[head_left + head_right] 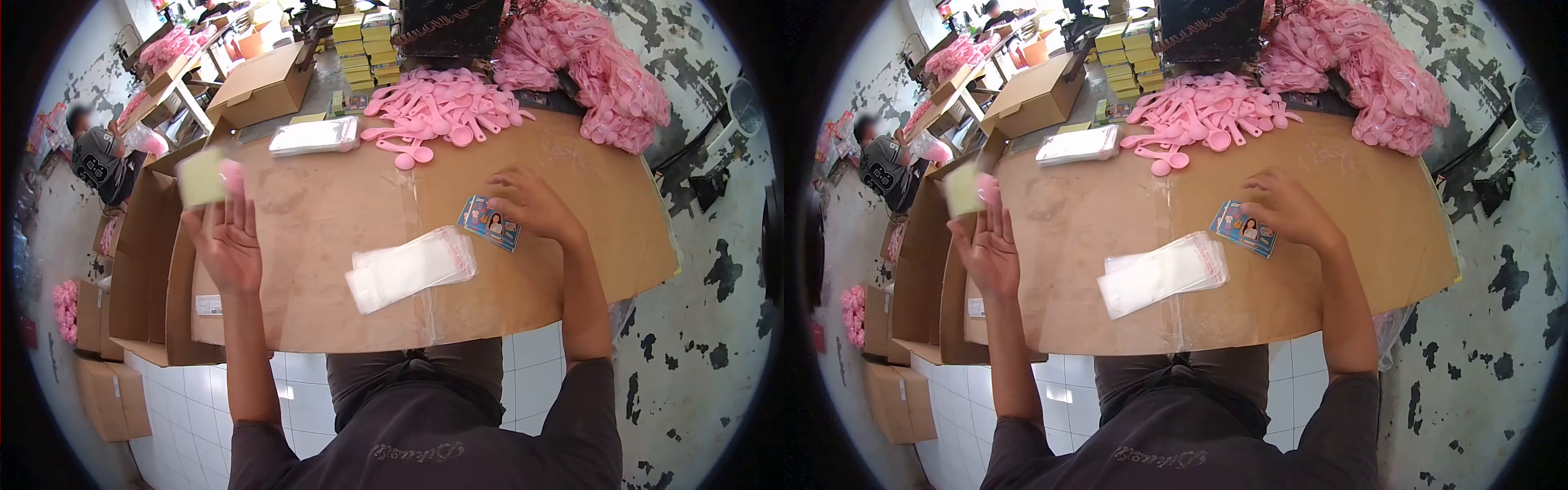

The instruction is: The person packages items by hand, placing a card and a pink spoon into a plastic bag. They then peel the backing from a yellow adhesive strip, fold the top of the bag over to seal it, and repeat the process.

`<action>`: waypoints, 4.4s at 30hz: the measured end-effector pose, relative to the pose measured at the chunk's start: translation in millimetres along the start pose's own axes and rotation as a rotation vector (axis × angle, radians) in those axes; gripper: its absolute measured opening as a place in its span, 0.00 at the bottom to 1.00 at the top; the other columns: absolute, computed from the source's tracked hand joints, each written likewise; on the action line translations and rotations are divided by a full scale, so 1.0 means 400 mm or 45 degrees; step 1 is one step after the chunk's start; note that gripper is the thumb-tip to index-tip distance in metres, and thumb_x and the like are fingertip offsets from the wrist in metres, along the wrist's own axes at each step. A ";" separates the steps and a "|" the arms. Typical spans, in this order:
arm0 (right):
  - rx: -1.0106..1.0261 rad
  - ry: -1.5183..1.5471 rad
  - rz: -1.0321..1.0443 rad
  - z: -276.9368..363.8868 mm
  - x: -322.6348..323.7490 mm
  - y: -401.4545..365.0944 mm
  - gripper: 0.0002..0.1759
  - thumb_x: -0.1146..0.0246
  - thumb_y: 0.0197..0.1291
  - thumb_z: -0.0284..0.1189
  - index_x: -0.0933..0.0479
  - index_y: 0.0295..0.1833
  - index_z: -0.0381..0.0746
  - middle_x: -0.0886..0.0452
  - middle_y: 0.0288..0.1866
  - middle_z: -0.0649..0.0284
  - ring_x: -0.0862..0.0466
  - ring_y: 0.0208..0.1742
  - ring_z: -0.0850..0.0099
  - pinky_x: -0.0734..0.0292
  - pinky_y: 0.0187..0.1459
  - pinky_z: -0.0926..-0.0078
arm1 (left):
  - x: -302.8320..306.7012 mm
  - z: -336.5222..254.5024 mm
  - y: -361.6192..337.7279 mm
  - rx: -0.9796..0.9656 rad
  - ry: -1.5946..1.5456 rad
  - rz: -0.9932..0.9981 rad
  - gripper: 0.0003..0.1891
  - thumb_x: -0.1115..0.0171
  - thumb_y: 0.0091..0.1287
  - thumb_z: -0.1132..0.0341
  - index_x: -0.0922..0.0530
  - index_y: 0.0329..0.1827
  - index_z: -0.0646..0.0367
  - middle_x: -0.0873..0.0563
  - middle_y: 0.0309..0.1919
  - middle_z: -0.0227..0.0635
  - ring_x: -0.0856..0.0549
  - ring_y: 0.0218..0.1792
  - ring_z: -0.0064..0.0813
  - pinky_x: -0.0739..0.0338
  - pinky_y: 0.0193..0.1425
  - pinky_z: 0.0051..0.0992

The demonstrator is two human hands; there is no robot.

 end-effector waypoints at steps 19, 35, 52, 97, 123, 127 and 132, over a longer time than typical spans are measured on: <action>-0.231 0.342 -0.063 -0.054 -0.005 -0.004 0.09 0.30 0.62 0.20 0.21 0.47 0.37 0.16 0.41 0.67 0.18 0.45 0.77 0.22 0.49 0.74 | -0.157 0.488 -0.047 0.490 1.993 0.689 0.09 0.26 0.67 0.66 0.12 0.45 0.60 0.13 0.33 0.35 0.18 0.30 0.23 0.22 0.37 0.27; 0.037 0.696 0.250 0.114 -0.126 -0.003 0.07 0.32 0.67 0.23 0.19 0.49 0.36 0.16 0.43 0.68 0.18 0.46 0.78 0.21 0.50 0.75 | -0.122 0.454 -0.023 0.535 1.227 0.264 0.08 0.38 0.77 0.72 0.23 0.54 0.64 0.09 0.43 0.40 0.10 0.41 0.27 0.15 0.47 0.28; -0.086 1.116 -0.455 0.092 -0.069 0.016 0.11 0.34 0.71 0.23 0.21 0.56 0.33 0.16 0.48 0.65 0.17 0.47 0.81 0.19 0.50 0.79 | -0.160 0.480 -0.061 0.754 0.978 0.348 0.25 0.33 0.74 0.74 0.31 0.71 0.66 0.08 0.44 0.45 0.07 0.45 0.32 0.12 0.51 0.27; 0.319 -0.128 -0.059 0.111 -0.237 0.287 0.14 0.39 0.72 0.32 0.18 0.54 0.34 0.18 0.59 0.51 0.19 0.60 0.56 0.25 0.61 0.55 | -0.053 0.454 -0.043 0.823 0.816 0.136 0.14 0.38 0.79 0.70 0.22 0.63 0.66 0.08 0.39 0.33 0.11 0.36 0.14 0.20 0.34 0.15; -0.045 1.397 0.078 0.163 -0.113 0.082 0.10 0.37 0.71 0.20 0.23 0.55 0.38 0.16 0.51 0.59 0.15 0.61 0.66 0.21 0.64 0.63 | -0.124 0.449 -0.076 0.853 0.866 0.311 0.20 0.37 0.78 0.69 0.26 0.70 0.64 0.09 0.47 0.37 0.12 0.45 0.17 0.16 0.49 0.20; 0.068 1.661 0.096 0.153 -0.109 0.085 0.09 0.36 0.68 0.16 0.28 0.47 0.39 0.18 0.51 0.58 0.14 0.60 0.62 0.20 0.64 0.58 | -0.120 0.447 -0.074 0.962 0.785 0.268 0.22 0.36 0.78 0.68 0.26 0.72 0.63 0.09 0.45 0.35 0.11 0.43 0.16 0.16 0.47 0.19; 0.188 1.409 0.155 0.127 -0.122 0.078 0.12 0.34 0.65 0.15 0.29 0.46 0.40 0.17 0.51 0.57 0.14 0.60 0.64 0.20 0.63 0.60 | -0.125 0.440 -0.064 0.957 0.653 0.258 0.23 0.35 0.77 0.68 0.25 0.71 0.64 0.08 0.44 0.34 0.11 0.42 0.17 0.16 0.46 0.19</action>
Point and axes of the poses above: each hand's wrist, its own y-axis towards the middle knuckle, its own x-axis out of the back of the hand, z = x × y, the point moved 6 cm from there along y, towards the middle knuckle
